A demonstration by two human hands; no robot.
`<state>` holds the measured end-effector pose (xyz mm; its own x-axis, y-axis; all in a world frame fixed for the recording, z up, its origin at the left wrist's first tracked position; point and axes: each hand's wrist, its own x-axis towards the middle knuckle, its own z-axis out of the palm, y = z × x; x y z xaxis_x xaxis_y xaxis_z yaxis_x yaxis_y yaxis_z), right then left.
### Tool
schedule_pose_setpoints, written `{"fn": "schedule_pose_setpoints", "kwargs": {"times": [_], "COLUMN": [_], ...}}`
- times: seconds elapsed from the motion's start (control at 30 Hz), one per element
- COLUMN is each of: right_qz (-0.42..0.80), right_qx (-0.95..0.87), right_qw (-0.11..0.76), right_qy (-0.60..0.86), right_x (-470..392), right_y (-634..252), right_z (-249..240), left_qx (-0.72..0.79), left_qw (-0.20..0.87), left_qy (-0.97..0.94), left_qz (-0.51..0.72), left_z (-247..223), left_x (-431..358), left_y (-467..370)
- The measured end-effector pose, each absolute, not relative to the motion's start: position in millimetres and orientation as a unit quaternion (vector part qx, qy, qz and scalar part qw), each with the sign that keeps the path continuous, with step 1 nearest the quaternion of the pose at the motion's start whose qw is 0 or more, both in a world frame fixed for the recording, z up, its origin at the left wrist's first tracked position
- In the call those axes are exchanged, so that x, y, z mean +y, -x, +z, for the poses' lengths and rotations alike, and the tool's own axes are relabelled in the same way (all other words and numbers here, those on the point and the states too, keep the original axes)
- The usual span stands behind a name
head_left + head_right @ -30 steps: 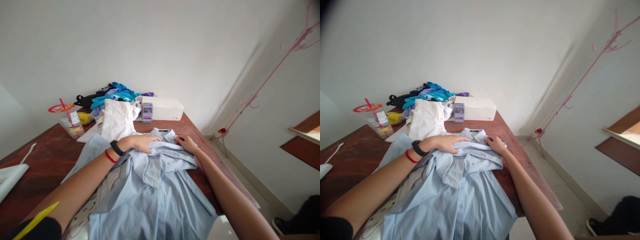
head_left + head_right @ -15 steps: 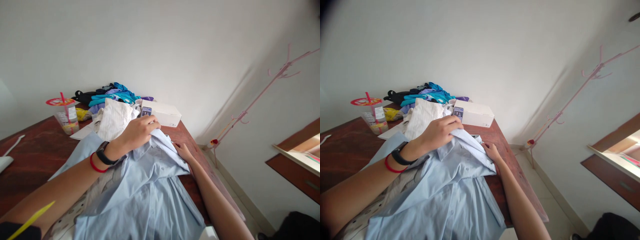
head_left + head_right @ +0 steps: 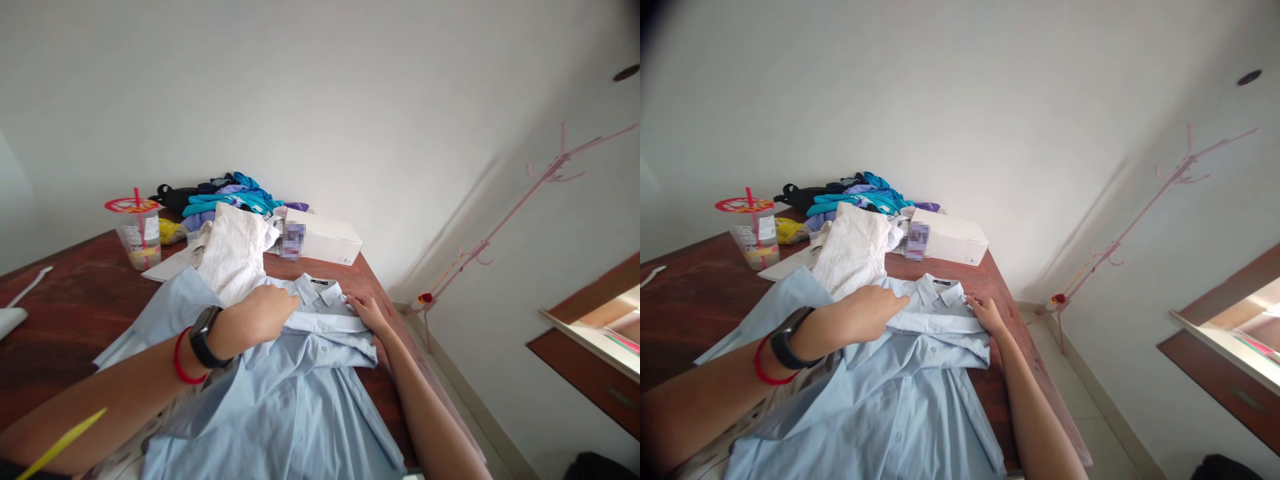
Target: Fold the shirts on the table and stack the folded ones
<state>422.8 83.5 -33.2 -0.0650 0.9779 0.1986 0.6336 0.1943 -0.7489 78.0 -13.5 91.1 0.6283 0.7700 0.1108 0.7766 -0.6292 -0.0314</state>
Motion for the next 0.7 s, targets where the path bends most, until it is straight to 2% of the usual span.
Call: {"fn": "schedule_pose_setpoints", "kwargs": {"times": [0.3,0.5,0.7], "right_qz": [0.215,0.222,0.245], "right_qx": [-0.689,-0.687,-0.685], "right_qw": [0.342,0.338,0.346], "right_qy": [0.601,0.604,0.592], "right_x": [82,81,81], "right_y": [-427,-427,-428], "right_z": [-30,-27,-28], "left_qx": [-0.421,-0.451,-0.466], "left_qw": [0.047,0.027,0.139], "left_qy": [0.904,0.879,0.850], "left_qz": [-0.052,-0.156,-0.201], "left_z": [95,114,136], "left_x": [-13,-3,-7], "left_y": [-74,-62,-70]}}
